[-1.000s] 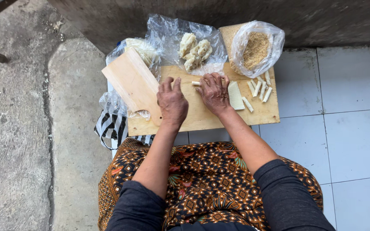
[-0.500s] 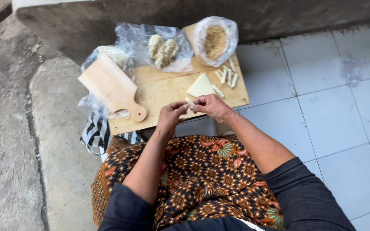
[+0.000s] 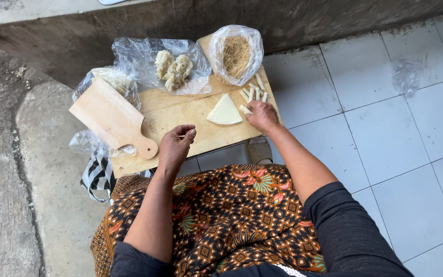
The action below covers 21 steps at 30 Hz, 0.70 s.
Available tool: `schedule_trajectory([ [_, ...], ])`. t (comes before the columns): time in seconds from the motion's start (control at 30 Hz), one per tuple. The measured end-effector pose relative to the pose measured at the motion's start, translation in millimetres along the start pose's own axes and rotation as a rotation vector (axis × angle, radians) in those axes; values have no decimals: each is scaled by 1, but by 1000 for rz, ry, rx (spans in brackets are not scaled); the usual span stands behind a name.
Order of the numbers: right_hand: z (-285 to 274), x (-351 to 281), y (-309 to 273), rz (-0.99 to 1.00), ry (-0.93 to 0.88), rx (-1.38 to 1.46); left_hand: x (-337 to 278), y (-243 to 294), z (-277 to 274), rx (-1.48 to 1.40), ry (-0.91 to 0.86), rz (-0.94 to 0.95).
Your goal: The person places a filling onto triangular pieces of dough and rolls them into cylindrical shapes by hand on a wooden board.
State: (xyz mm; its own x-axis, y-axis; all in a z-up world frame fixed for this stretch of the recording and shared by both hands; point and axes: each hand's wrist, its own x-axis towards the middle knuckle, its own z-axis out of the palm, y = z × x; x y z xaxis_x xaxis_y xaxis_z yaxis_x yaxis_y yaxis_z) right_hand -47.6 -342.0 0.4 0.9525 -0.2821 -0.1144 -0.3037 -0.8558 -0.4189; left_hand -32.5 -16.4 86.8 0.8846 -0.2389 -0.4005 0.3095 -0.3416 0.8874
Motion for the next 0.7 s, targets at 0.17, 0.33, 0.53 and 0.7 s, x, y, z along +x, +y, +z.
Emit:
schedule_trajectory([
  [0.17, -39, 18, 20, 144, 37, 180, 13, 3, -8, 55, 12, 72],
  [0.33, -42, 19, 18, 134, -46, 54, 12, 9, -20, 163, 40, 79],
  [0.53, -25, 67, 62, 218, 231, 239, 9, 8, -28, 198, 32, 136],
  [0.7, 41, 61, 35, 68, 195, 21, 8, 12, -29, 275, -4, 151],
])
